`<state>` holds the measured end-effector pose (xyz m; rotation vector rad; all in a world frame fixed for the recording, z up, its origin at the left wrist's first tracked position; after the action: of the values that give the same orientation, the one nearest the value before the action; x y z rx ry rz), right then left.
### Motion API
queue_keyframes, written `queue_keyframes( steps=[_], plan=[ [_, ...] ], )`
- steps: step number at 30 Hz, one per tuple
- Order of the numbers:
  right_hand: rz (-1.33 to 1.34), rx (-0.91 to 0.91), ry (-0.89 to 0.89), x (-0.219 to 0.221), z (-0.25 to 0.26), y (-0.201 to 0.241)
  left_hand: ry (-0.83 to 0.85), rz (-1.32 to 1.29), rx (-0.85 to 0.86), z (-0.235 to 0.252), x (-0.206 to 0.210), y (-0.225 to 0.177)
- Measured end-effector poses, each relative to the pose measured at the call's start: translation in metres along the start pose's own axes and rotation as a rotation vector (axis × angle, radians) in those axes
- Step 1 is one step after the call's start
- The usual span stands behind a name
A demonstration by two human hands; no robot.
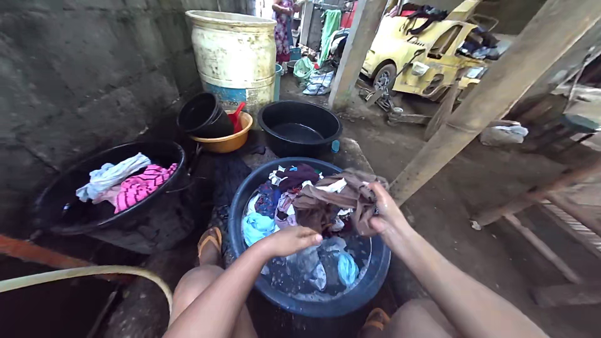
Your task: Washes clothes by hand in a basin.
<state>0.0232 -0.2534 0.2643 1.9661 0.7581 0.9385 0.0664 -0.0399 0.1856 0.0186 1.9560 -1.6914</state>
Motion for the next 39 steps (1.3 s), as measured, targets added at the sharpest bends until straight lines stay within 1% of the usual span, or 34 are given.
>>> queue_keyframes(
  steps=[3,5,7,9,10,11,13,15,16,18,19,21,23,25,27,28,30,31,32,33,34,35,36,37,38,39],
  plan=[
    [0.053,-0.124,0.074,0.025,0.031,0.039,0.150,0.198,-0.093,-0.011,-0.005,0.003],
    [0.046,-0.281,0.185,0.052,0.057,0.075,0.219,0.313,-0.137,-0.014,-0.006,0.006],
    [0.093,-0.454,0.248,0.093,0.094,0.115,0.264,0.406,-0.205,-0.014,-0.007,0.006],
    [0.159,-0.575,0.240,0.137,0.146,0.150,0.293,0.467,-0.265,-0.011,-0.007,0.007],
    [0.155,-0.601,0.229,0.154,0.173,0.163,0.304,0.485,-0.284,-0.009,-0.007,0.008],
    [0.115,-0.589,0.214,0.163,0.196,0.171,0.312,0.497,-0.297,-0.007,-0.007,0.008],
    [-0.028,-0.453,0.155,0.167,0.220,0.171,0.307,0.507,-0.301,-0.004,-0.009,0.007],
    [-0.190,-0.295,0.070,0.162,0.218,0.142,0.298,0.514,-0.295,-0.001,-0.010,0.006],
    [-0.275,-0.242,0.078,0.152,0.215,0.119,0.299,0.514,-0.294,0.000,-0.010,0.005],
    [-0.347,-0.185,0.190,0.118,0.213,0.056,0.301,0.537,-0.290,0.001,-0.012,0.003],
    [-0.341,-0.145,0.250,0.093,0.212,0.018,0.299,0.541,-0.293,0.002,-0.012,0.001],
    [-0.269,0.038,0.279,0.035,0.200,-0.065,0.305,0.535,-0.301,0.003,-0.009,-0.001],
    [-0.186,0.278,0.205,-0.019,0.175,-0.144,0.325,0.525,-0.310,0.005,-0.004,0.002],
    [-0.123,0.497,0.146,-0.062,0.157,-0.212,0.337,0.528,-0.332,0.006,-0.001,0.008],
    [-0.115,0.687,0.068,-0.095,0.147,-0.266,0.311,0.520,-0.353,0.004,0.004,0.015],
    [-0.126,0.766,0.034,-0.109,0.141,-0.285,0.297,0.518,-0.359,0.003,0.006,0.020],
    [-0.134,0.870,-0.018,-0.129,0.130,-0.310,0.281,0.525,-0.386,0.001,0.008,0.027],
    [-0.149,0.888,-0.037,-0.135,0.125,-0.319,0.277,0.529,-0.405,0.000,0.009,0.029],
    [-0.230,0.877,-0.054,-0.139,0.120,-0.324,0.270,0.529,-0.421,-0.001,0.009,0.030],
    [-0.387,0.845,-0.042,-0.140,0.115,-0.326,0.269,0.530,-0.434,-0.002,0.010,0.032],
    [-0.609,0.795,0.017,-0.138,0.113,-0.322,0.268,0.530,-0.439,-0.003,0.010,0.035],
    [-0.860,0.716,0.119,-0.133,0.113,-0.312,0.272,0.528,-0.440,-0.003,0.010,0.037],
    [-1.081,0.602,0.194,-0.127,0.115,-0.301,0.277,0.527,-0.439,-0.002,0.010,0.039],
    [-1.225,0.483,0.214,-0.122,0.119,-0.291,0.282,0.527,-0.438,-0.002,0.011,0.041],
    [-1.309,0.405,0.210,-0.122,0.124,-0.285,0.289,0.530,-0.440,-0.001,0.011,0.042],
    [-1.385,0.382,0.230,-0.125,0.130,-0.283,0.294,0.530,-0.445,0.000,0.012,0.044]
  ],
)
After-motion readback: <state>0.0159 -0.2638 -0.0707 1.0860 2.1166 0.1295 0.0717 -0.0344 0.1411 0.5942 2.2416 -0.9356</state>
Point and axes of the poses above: each hand's wrist, its own z-axis towards the middle knuckle, its own x-axis out of the palm, y = z × x, the point moved 1 cm from there along z, towards the middle knuckle, and after that the axes turned 11 degrees about x, right-handed, at the moved point
